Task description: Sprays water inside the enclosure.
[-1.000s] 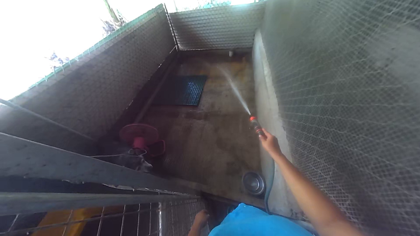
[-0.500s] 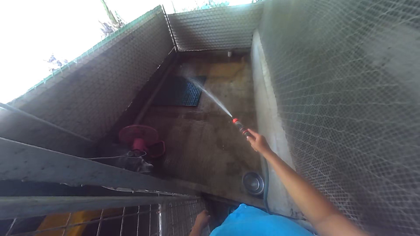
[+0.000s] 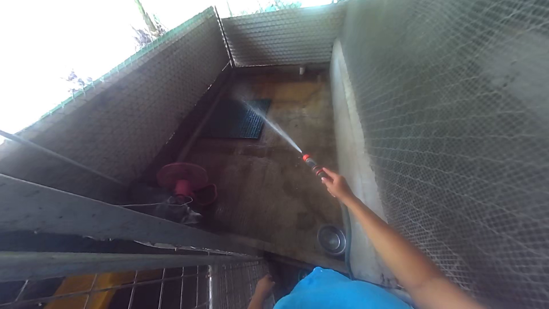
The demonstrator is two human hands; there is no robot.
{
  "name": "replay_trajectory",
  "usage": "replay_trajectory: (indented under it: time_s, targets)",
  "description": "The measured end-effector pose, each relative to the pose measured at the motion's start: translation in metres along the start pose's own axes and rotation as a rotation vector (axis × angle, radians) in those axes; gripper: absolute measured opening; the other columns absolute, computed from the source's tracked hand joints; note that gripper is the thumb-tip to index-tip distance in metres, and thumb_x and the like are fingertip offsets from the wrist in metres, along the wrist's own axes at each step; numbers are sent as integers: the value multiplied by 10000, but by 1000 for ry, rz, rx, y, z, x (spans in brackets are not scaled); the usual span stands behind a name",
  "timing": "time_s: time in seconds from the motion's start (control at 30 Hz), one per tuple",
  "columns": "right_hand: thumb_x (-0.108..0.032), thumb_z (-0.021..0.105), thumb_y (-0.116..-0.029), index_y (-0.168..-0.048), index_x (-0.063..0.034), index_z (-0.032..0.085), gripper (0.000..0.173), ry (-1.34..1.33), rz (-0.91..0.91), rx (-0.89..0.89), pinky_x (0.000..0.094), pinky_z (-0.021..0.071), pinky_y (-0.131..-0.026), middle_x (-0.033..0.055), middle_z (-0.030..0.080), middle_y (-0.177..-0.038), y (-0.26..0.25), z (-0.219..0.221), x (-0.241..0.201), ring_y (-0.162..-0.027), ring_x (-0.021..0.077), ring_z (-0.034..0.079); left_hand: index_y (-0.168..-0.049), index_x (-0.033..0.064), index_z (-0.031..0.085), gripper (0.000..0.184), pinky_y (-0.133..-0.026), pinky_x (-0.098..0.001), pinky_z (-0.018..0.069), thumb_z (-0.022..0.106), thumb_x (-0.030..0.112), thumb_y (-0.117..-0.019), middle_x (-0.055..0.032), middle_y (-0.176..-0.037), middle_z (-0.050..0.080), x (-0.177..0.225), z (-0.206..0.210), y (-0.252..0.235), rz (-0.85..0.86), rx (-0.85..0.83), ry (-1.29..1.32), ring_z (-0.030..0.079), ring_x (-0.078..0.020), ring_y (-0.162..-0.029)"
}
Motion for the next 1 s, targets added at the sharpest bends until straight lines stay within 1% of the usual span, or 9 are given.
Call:
replay_trajectory:
  time_s: [0.13,0.2,0.3,0.33,0.43,0.57,0.63,0.83,1.0]
  targets:
    - [-138,495,-1089,-1570,-24,386,506,10,-6,46,374,546,-791,236,651,-1276,-3,-2,4,-875,254,672,-1478,55,505,444,-1160,-523,378,533,231,-1071,-218,-1448,570,2,-2,1,-10,-6,0,520,-356,-1382]
    - [-128,509,-1081,-1562,-13,395,508,-4,-4,79,387,549,-834,247,643,-1305,-4,-5,7,-932,275,685,-1472,51,513,443,-1156,-525,385,543,225,-1065,-218,-1436,580,3,-3,1,-8,1,2,528,-360,-1373]
    - [-129,505,-1082,-1562,-7,393,508,-11,5,120,400,549,-836,252,644,-1299,-3,-8,13,-933,289,686,-1475,47,508,453,-1157,-528,384,551,227,-1061,-221,-1443,573,4,-4,1,4,-2,-3,525,-361,-1376]
    - [-131,503,-1082,-1563,-5,391,509,-10,10,131,406,549,-851,256,642,-1304,-3,-9,14,-949,295,688,-1478,45,504,457,-1160,-528,379,549,229,-1062,-225,-1446,569,5,-4,1,8,-3,-4,521,-361,-1379]
    - [-132,504,-1081,-1558,-1,398,506,17,36,172,419,537,-931,260,628,-1342,0,-16,20,-1054,318,688,-1487,50,496,465,-1162,-530,377,543,240,-1065,-226,-1454,561,11,-6,1,9,-8,-10,516,-362,-1384]
    - [-140,495,-1085,-1562,3,391,509,94,76,214,479,458,-1094,277,583,-1417,4,-30,33,-1252,380,625,-1479,50,503,457,-1152,-543,388,540,243,-1067,-225,-1451,564,14,-7,-4,17,-11,-21,524,-371,-1373]
    - [-139,486,-1089,-1568,-4,382,509,123,113,229,480,427,-1130,274,577,-1429,7,-37,39,-1299,384,597,-1479,55,504,453,-1155,-539,385,532,248,-1071,-217,-1459,561,16,-7,-6,21,-20,-38,523,-362,-1378]
    - [-152,448,-1101,-1582,-12,360,508,243,232,183,496,391,-1160,268,566,-1447,20,-48,58,-1351,394,557,-1481,34,496,458,-1170,-520,369,541,230,-1069,-215,-1473,549,25,-13,-7,33,-33,-54,508,-352,-1394]
    - [-154,442,-1103,-1568,-7,388,491,325,362,-28,516,394,-1155,265,552,-1460,32,-44,78,-1364,390,540,-1476,32,498,457,-1157,-523,384,542,232,-1067,-228,-1452,561,32,-15,-8,48,-39,-83,519,-363,-1380]
Point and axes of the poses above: each hand's wrist, its own y-axis away from the middle knuckle, its own z-axis out of the palm, x = y × z, the point moved 2 cm from there along -y, towards the middle knuckle
